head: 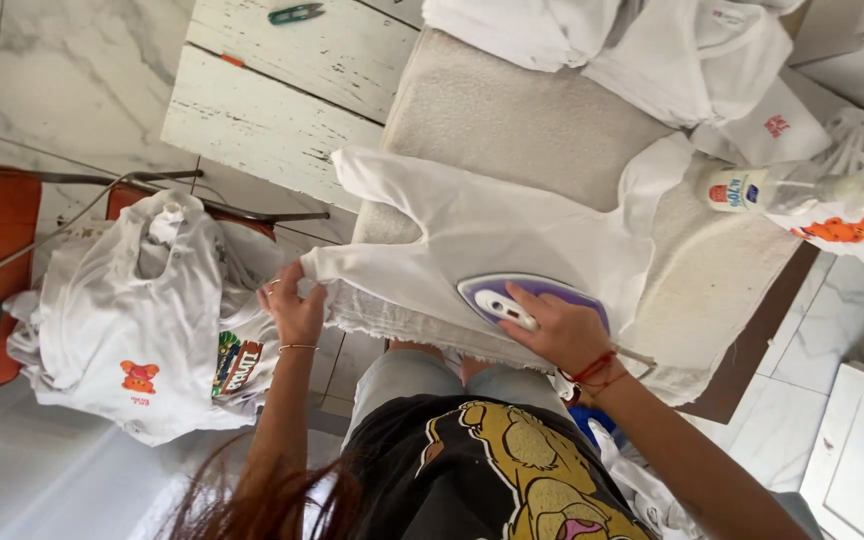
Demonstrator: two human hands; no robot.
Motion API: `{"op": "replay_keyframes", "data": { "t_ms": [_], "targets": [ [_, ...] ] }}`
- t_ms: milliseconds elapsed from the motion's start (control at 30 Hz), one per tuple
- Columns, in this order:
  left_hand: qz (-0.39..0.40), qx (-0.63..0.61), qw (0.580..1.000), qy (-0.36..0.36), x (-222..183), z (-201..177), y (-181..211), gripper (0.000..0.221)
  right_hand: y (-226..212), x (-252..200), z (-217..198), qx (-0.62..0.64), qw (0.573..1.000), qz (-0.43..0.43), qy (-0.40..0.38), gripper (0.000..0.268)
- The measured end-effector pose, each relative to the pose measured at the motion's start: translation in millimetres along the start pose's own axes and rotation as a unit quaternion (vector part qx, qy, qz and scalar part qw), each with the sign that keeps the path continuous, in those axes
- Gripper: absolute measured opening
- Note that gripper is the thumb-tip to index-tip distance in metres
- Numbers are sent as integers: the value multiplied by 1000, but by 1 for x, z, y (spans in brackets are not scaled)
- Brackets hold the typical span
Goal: The person is ironing baby onesies with a steam iron and then folding them neatly to be stacked.
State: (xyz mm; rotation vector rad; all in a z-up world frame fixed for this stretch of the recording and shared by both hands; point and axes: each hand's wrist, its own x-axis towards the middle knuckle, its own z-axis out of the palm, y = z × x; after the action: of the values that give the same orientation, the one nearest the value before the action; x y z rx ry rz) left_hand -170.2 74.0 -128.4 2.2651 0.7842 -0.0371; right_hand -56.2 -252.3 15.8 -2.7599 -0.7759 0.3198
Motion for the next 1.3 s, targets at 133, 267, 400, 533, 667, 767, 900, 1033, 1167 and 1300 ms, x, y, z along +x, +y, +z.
{"op": "replay_keyframes", "data": {
  "t_ms": [133,267,400,533,667,767,900,1033,1167,1300],
  "targets": [
    [40,101,973,204,8,-21,80,42,24,19,-8,-14,979,193,59,44],
    [210,130,940,235,13,-4,159,38,74,2,-36,92,882,462,-1,52],
    [272,137,927,217,6,20,197,34,121,-56,-54,106,839,534,16,49],
    [349,101,923,126,-20,36,213,35,171,-101,-53,111,816,564,66,49],
    [346,98,931,65,-47,38,214,32,214,-108,-54,122,838,531,-4,68],
    [292,111,950,-14,-66,28,218,30,222,-72,-87,-16,930,354,101,69],
    [266,112,957,-10,-80,22,214,30,205,9,-110,225,866,315,316,33],
    [179,100,978,48,-84,7,197,30,273,34,-58,183,821,339,422,70],
    [39,40,987,148,-94,-15,161,29,172,29,-129,39,926,-43,372,31],
    [17,61,977,202,-108,-24,113,24,108,2,-102,96,964,-171,178,26]
  ]
}}
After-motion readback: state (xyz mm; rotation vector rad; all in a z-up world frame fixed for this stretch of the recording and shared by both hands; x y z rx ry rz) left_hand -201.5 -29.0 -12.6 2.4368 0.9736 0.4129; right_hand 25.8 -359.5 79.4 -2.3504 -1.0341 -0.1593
